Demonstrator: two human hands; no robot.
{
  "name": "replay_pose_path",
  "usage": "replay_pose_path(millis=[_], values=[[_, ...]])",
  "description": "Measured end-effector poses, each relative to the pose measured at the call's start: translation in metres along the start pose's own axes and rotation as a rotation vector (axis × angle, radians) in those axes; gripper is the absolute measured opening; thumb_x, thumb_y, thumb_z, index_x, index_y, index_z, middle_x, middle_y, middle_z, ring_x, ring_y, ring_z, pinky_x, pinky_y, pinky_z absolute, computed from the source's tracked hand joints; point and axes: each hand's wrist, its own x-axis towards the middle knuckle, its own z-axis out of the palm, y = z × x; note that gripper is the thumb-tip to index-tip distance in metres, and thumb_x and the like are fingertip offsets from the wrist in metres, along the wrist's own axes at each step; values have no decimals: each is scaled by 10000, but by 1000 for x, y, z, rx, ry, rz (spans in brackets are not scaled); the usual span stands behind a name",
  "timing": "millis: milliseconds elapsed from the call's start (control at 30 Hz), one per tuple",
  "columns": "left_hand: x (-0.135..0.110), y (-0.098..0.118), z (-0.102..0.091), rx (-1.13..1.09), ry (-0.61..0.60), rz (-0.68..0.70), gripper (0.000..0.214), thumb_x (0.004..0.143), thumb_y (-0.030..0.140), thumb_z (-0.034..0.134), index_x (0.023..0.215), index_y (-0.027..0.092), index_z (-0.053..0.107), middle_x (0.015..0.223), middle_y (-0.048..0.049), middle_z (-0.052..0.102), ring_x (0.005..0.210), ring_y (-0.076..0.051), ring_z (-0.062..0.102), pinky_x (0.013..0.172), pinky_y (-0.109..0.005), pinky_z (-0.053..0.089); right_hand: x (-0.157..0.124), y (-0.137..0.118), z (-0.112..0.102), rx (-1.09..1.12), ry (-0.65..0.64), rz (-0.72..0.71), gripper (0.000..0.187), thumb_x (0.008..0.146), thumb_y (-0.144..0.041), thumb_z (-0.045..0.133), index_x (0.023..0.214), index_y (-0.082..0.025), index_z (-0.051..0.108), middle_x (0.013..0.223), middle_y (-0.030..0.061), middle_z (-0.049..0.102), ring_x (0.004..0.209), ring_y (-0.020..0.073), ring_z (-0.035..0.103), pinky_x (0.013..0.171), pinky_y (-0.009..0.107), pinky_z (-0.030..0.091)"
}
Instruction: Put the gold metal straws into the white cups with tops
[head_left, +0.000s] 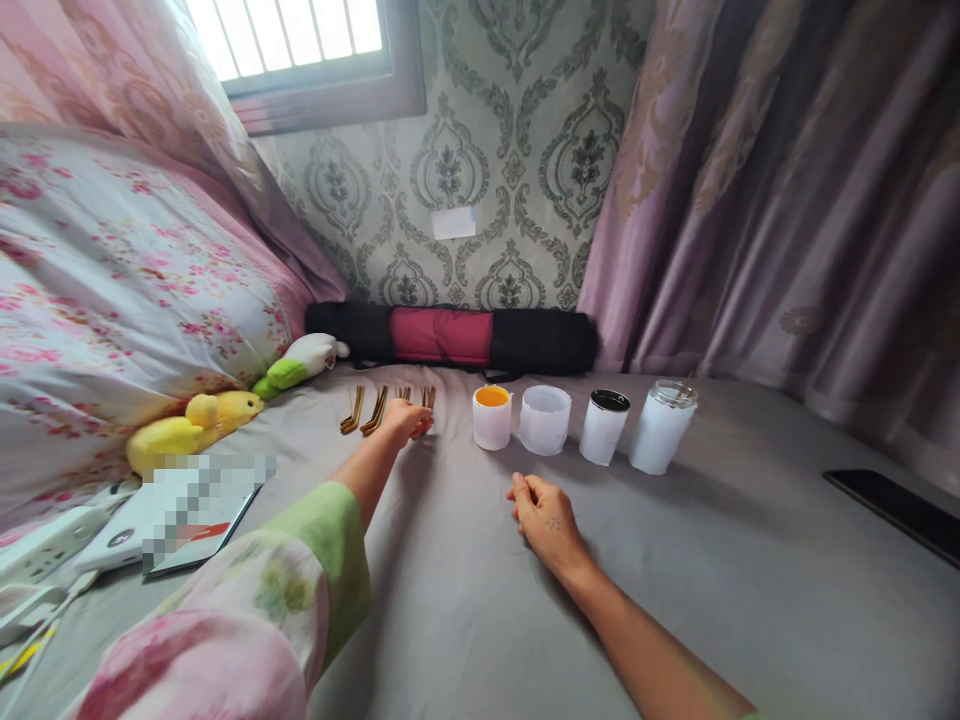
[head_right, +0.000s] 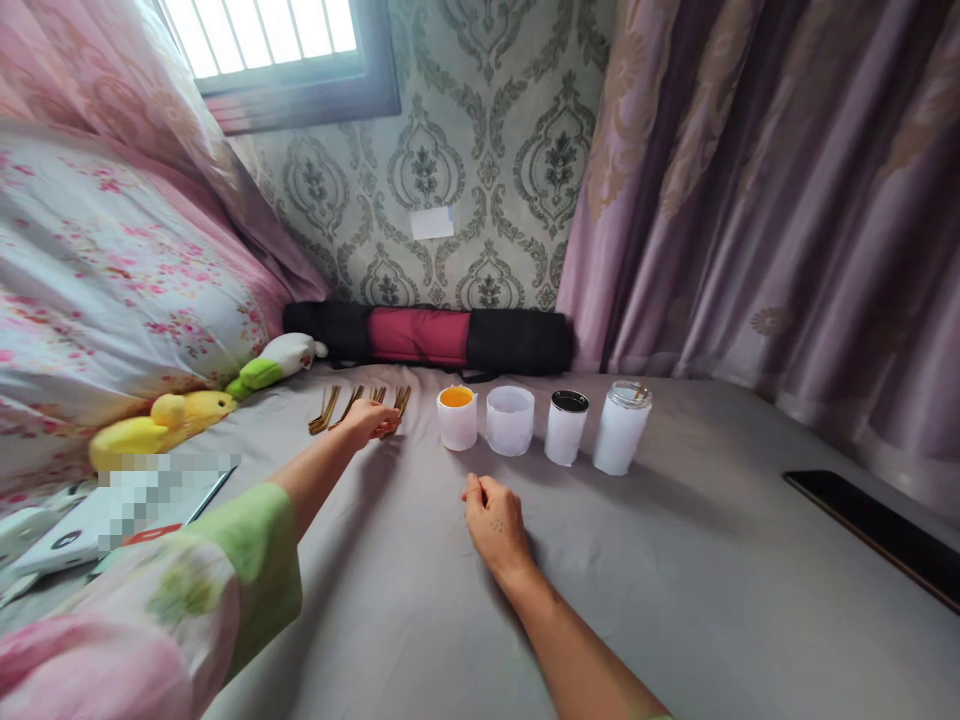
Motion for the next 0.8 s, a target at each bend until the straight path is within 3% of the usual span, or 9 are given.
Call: replay_pose_path(millis=[333, 800], values=[[-20, -6, 15, -487, -133, -100, 48, 704, 93, 534, 676, 96, 495, 667, -79, 615, 523, -82, 570, 493, -176, 448, 0, -3, -1, 6, -3, 5, 459, 814, -476, 301, 655, -150, 583, 477, 6, 516, 402, 89, 444, 406, 192, 305], [-41, -18, 23, -711, -267, -130, 99, 711, -3, 496, 732, 81, 544, 632, -37, 564, 458, -35, 499, 436, -142, 403, 0, -1, 0, -5, 8, -3, 465, 817, -480, 291, 652, -156, 582, 474, 2, 515, 406, 91, 454, 406, 193, 305]])
